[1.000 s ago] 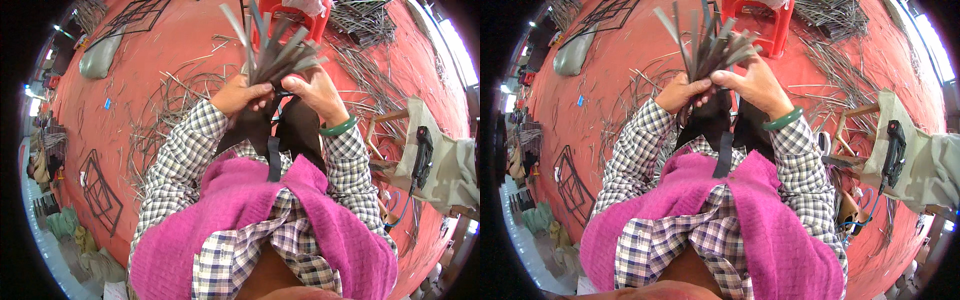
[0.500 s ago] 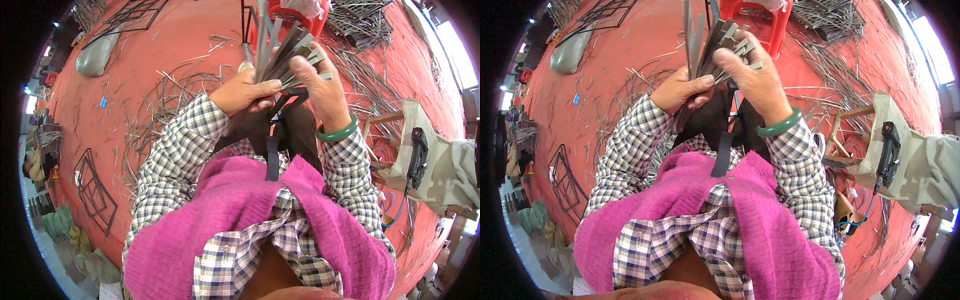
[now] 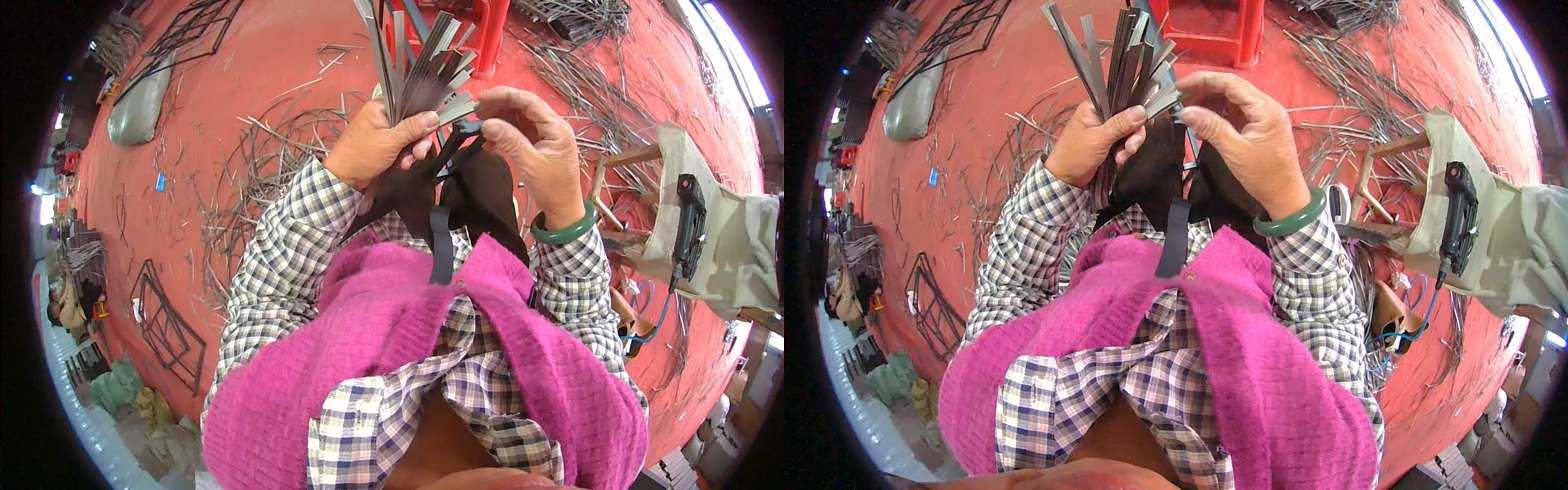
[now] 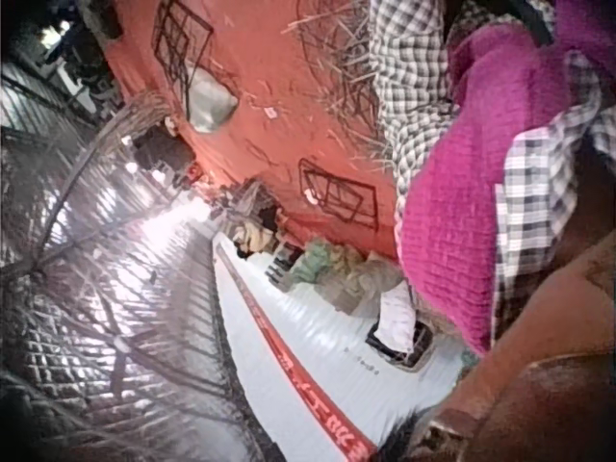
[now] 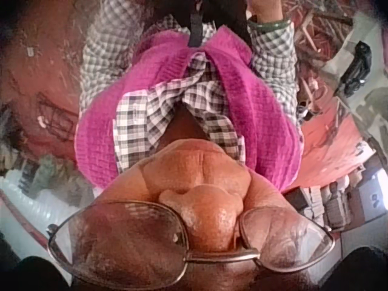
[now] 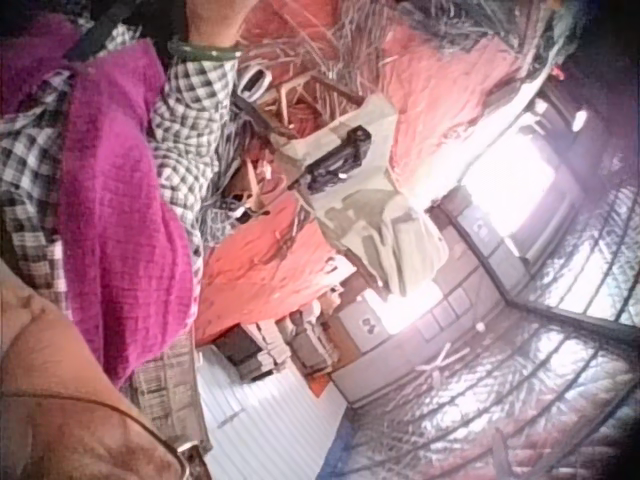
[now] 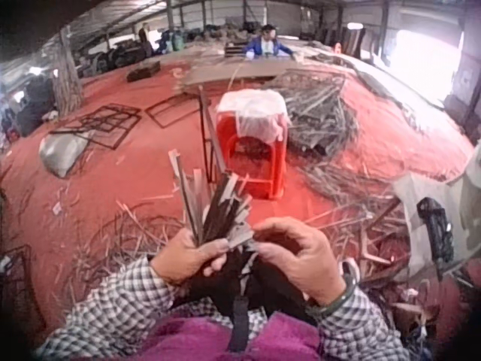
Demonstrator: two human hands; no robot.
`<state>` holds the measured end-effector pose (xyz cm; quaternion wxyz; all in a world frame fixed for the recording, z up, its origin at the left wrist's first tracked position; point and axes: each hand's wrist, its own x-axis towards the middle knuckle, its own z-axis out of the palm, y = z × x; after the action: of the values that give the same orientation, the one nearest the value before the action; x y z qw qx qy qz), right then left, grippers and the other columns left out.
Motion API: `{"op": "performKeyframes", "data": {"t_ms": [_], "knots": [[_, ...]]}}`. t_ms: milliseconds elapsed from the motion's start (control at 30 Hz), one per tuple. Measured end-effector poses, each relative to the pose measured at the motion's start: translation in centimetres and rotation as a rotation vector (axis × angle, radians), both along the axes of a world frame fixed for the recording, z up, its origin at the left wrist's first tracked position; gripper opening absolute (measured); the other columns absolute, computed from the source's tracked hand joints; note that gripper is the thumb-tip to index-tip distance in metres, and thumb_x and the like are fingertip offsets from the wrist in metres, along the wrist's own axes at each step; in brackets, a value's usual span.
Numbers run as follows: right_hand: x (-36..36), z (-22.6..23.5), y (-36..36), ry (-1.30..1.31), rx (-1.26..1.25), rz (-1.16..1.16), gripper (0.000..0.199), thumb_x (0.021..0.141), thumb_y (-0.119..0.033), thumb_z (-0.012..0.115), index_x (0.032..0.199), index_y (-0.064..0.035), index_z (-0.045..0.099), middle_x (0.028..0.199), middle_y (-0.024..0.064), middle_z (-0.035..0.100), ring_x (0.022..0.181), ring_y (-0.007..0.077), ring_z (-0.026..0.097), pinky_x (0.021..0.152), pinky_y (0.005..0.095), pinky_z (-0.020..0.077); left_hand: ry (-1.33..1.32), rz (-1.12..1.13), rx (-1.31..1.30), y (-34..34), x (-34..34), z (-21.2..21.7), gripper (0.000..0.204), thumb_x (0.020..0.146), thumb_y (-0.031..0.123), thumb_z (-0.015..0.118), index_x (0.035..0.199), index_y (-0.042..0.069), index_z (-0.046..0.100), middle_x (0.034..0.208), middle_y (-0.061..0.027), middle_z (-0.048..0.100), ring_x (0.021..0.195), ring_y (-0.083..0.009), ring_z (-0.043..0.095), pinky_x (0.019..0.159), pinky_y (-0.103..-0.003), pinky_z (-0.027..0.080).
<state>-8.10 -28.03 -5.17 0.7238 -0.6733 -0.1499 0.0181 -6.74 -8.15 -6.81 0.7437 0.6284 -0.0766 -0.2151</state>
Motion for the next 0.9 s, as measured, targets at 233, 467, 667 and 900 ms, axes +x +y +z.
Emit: {"op": "performKeyframes", "data": {"t_ms": [233, 467, 667, 900], "knots": [[-0.2, -1.2, -0.5, -0.086, -0.228, -0.13, 0.021, 0.076, -0.003, 0.065, 0.096, 0.0024, 0.06, 0.081, 0.0033, 0.063, 0.073, 0.0083, 0.059, 0.066, 0.0207, 0.0473, -0.032, -0.151, 0.025, -0.9, 0.0, -0.4, 0.019, 0.089, 0.021, 0.052, 0.087, 0.003, 0.052, 0.061, 0.0003, 0.047, 0.049, -0.0051, 0.043, 0.042, -0.018, 0.034], [-0.4, -1.3, -0.6, -0.334, -0.332, -0.208, 0.011, 0.074, -0.006, 0.067, 0.084, -0.0021, 0.063, 0.068, 0.0043, 0.063, 0.061, 0.0073, 0.06, 0.054, 0.0217, 0.0467, 0.003, -0.172, 0.009, -0.3, 0.0, -0.3, 0.023, 0.089, 0.024, 0.052, 0.084, 0.002, 0.051, 0.061, -0.001, 0.049, 0.045, -0.005, 0.042, 0.04, -0.018, 0.032], [-0.7, -0.5, -1.4, -0.065, -0.213, -0.236, 0.012, 0.08, -0.011, 0.062, 0.075, -0.0003, 0.058, 0.059, 0.002, 0.057, 0.049, 0.0055, 0.051, 0.045, 0.0186, 0.0388, -0.28, 0.301, 0.161, -0.1, 1.4, -0.1, 0.024, 0.089, 0.021, 0.052, 0.081, 0.0, 0.061, 0.075, -0.006, 0.062, 0.071, -0.0142, 0.06, 0.065, -0.023, 0.048], [0.3, 0.8, -2.0, 0.346, -0.15, -0.004, 0.025, 0.085, -0.023, 0.06, 0.073, -0.0022, 0.052, 0.054, -0.0016, 0.048, 0.044, 0.0032, 0.043, 0.039, 0.0174, 0.0331, -0.23, 0.117, 0.346, 1.9, 0.9, 3.2, 0.025, 0.082, 0.027, 0.062, 0.088, 0.003, 0.056, 0.079, -0.001, 0.057, 0.055, -0.004, 0.043, 0.049, -0.018, 0.034]]}}
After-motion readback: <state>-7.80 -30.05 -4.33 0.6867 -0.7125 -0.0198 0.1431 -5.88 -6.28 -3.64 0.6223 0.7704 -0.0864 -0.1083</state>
